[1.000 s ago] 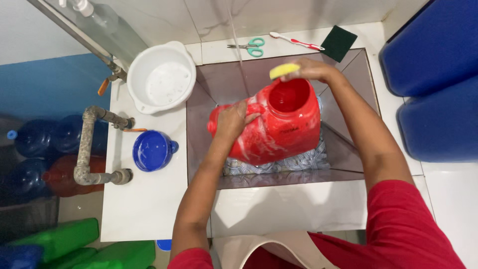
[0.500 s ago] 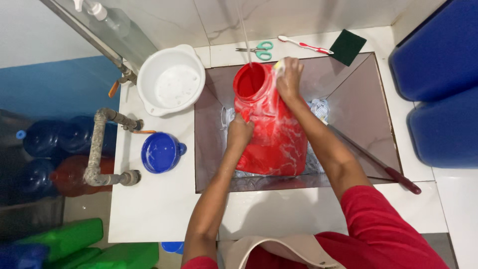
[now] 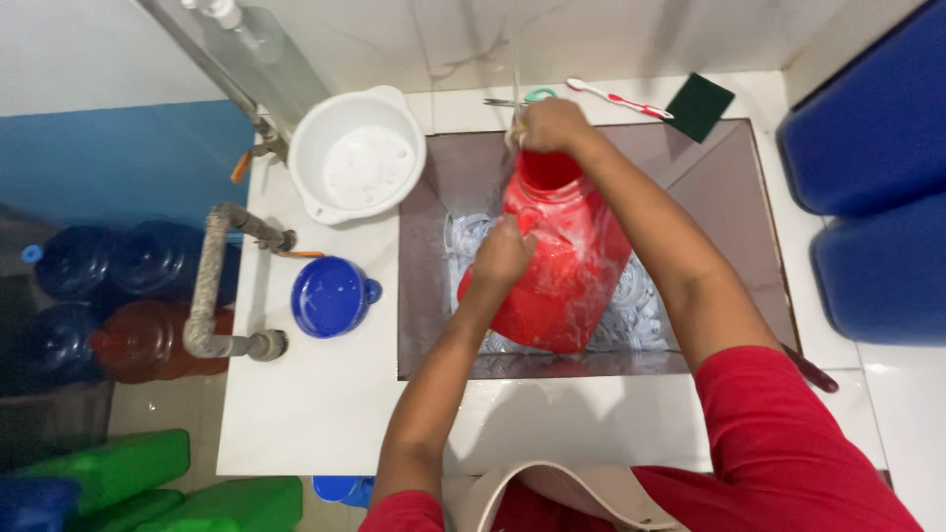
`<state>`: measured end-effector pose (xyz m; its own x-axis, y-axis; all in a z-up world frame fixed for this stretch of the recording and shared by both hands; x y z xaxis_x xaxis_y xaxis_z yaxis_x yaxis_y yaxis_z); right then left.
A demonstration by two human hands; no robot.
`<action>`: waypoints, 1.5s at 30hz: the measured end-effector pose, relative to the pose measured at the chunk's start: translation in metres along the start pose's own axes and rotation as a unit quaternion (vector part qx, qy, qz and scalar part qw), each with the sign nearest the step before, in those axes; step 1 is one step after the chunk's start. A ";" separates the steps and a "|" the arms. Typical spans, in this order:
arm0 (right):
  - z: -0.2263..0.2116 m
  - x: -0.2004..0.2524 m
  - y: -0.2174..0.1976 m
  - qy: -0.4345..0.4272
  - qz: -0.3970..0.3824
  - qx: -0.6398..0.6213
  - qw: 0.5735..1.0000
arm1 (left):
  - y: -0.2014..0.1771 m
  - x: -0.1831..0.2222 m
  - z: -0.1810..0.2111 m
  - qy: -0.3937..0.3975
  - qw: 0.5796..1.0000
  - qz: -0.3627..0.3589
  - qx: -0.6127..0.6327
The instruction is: The person washes the lids and interiors of plastic water containers using a sponge and soapy water in a sink, then rinses them under a stream of water.
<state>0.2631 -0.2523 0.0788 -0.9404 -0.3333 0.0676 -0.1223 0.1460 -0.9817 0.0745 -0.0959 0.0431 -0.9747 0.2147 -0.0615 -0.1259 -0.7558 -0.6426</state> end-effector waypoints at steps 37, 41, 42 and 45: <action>-0.084 0.201 -0.030 0.138 0.124 0.141 0.973 | -0.350 -0.134 -0.304 -0.327 0.868 0.241 -0.287; -0.079 0.208 -0.031 0.131 0.139 0.127 0.973 | -0.334 -0.115 -0.214 -0.234 0.794 0.347 -0.441; -0.077 0.206 -0.024 0.135 0.125 0.117 0.976 | -0.308 -0.103 -0.171 -0.161 0.743 0.392 -0.518; -0.062 0.183 -0.007 0.136 0.083 0.078 0.984 | -0.153 -0.059 -0.085 -0.003 0.991 0.051 -0.122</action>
<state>0.0722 -0.2562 0.1089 -0.9960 -0.0525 -0.0719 0.0706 0.0260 -0.9972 0.1670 0.0599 0.0799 -0.9814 0.1397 -0.1319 0.0216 -0.6019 -0.7983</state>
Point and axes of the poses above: each hand's wrist, its own x-axis away from the middle knuckle, its own y-axis out of the palm, z = x × y, the point moved 6 cm from there along -x, towards the middle knuckle, and after that the axes turned 8 degrees about x, right-handed, at the moved point
